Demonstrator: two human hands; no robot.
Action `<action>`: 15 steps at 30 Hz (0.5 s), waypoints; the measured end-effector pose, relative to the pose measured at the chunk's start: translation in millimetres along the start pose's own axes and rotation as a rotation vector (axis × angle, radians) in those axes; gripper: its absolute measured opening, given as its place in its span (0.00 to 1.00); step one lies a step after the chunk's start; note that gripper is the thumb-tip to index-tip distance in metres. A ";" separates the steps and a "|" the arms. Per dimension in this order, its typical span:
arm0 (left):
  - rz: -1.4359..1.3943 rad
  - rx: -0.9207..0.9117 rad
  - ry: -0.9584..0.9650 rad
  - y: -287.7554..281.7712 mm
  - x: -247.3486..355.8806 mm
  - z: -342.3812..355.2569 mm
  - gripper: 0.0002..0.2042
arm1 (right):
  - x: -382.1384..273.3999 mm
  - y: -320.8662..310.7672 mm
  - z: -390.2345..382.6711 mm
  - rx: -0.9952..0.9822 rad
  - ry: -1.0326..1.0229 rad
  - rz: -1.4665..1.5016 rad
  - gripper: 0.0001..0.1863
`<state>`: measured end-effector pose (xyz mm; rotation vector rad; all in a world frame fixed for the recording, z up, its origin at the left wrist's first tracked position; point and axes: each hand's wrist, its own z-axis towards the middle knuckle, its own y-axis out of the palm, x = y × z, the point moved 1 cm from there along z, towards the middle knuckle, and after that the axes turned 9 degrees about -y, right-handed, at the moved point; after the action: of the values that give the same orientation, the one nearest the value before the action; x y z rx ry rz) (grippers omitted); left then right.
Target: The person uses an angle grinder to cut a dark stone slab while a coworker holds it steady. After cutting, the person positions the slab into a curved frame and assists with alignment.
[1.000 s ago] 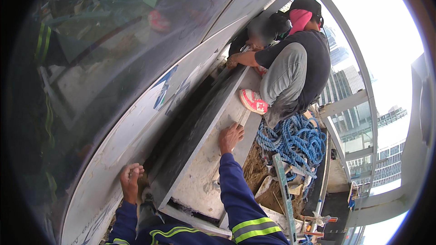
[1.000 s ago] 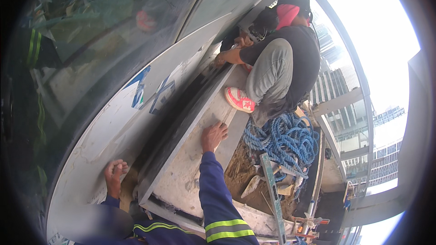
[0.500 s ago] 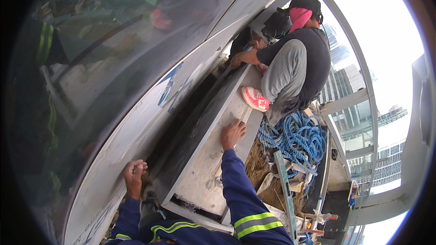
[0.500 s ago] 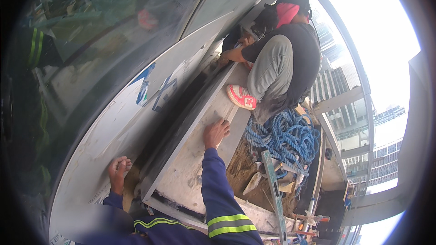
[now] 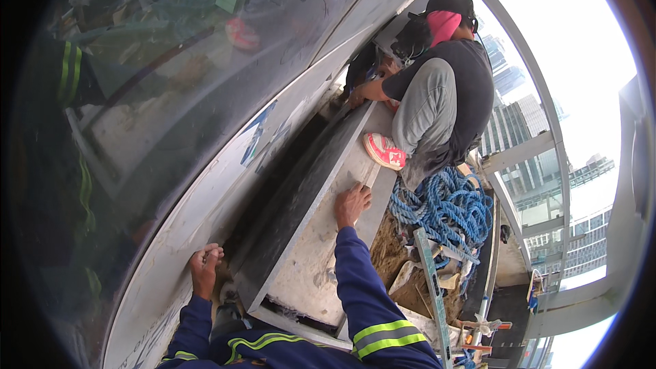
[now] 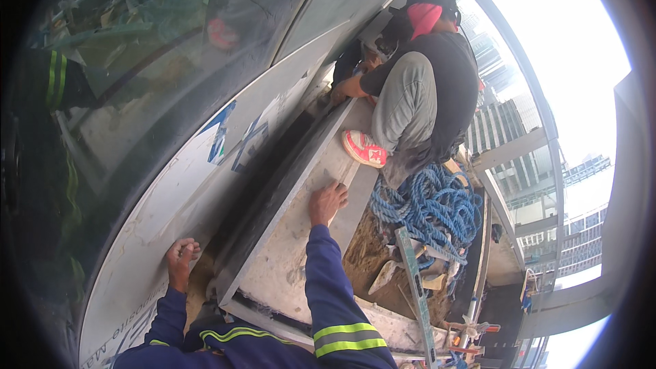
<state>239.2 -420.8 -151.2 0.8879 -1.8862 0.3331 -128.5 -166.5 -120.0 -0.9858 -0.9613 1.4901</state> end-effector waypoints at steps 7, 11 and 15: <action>0.014 -0.010 -0.032 2.6 2.0 0.4 0.19 | 0.5 -0.1 -1.3 0.019 -0.001 0.030 0.18; 0.029 -0.014 -0.040 1.6 -0.5 0.7 0.19 | 2.0 -0.9 -2.7 0.024 -0.021 0.017 0.18; 0.021 -0.015 -0.050 0.6 -3.4 0.1 0.18 | -2.0 -2.9 -3.3 0.061 -0.030 0.005 0.16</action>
<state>239.5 -419.0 -154.1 0.8744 -1.9426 0.3115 -124.2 -167.9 -118.2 -0.9245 -0.9301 1.5336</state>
